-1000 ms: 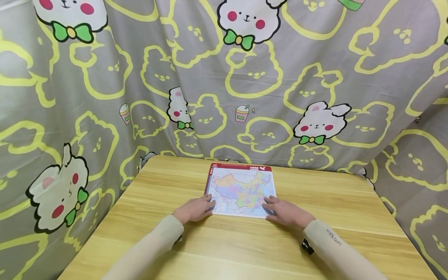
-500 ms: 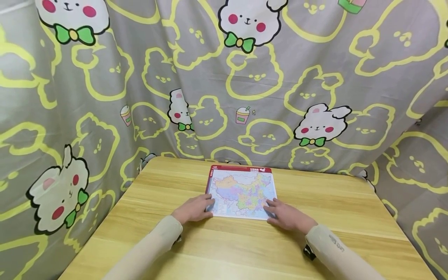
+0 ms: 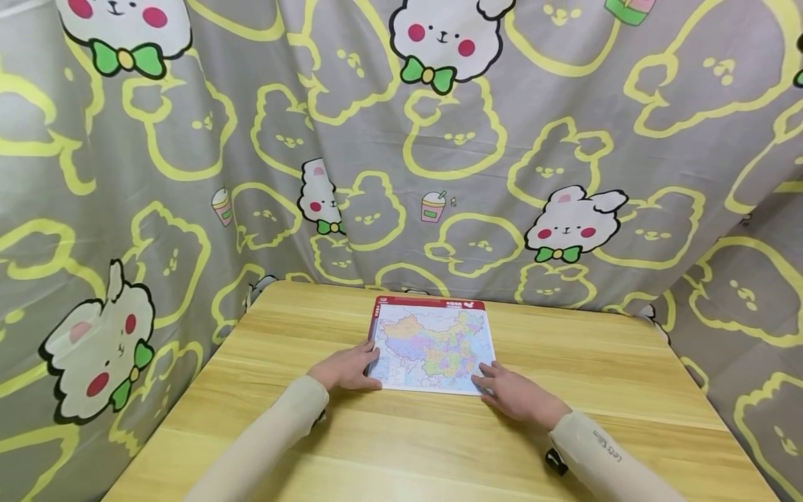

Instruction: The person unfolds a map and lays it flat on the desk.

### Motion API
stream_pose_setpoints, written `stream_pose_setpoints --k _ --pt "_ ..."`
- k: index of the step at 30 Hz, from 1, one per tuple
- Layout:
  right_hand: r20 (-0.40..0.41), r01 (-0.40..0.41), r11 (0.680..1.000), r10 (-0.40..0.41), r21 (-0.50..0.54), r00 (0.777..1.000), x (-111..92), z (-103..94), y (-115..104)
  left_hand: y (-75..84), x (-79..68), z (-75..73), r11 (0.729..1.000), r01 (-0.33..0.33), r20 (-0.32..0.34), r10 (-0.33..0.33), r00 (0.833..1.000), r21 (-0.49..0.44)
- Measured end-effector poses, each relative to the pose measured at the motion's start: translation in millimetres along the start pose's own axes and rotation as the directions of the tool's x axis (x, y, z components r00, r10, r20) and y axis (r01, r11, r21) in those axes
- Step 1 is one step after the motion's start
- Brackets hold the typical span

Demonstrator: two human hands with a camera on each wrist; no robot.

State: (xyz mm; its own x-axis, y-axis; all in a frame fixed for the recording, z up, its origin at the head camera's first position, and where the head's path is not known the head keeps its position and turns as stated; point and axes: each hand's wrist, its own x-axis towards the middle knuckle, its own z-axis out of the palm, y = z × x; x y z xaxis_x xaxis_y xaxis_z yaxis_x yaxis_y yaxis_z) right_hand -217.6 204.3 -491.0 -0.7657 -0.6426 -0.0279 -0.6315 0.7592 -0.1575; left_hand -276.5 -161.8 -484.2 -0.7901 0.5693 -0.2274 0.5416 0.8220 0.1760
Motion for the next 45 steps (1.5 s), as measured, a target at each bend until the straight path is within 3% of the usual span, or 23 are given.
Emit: stream_pose_setpoints --k 12,29,45 --pt "-0.027 0.031 0.999 -0.030 0.018 0.999 3 -1.3 5 5.3 -4.6 -2.9 0.999 -0.027 0.019 0.026 0.999 0.025" --pt "-0.027 -0.048 0.998 0.050 0.051 0.998 7 -7.0 10 21.8 -15.1 2.4 0.991 -0.062 -0.002 0.063 0.998 0.115" --pt "-0.026 -0.029 0.998 0.031 0.049 0.999 6 -4.3 23 38.4 -23.7 7.4 0.978 -0.091 0.015 0.089 0.996 0.189"
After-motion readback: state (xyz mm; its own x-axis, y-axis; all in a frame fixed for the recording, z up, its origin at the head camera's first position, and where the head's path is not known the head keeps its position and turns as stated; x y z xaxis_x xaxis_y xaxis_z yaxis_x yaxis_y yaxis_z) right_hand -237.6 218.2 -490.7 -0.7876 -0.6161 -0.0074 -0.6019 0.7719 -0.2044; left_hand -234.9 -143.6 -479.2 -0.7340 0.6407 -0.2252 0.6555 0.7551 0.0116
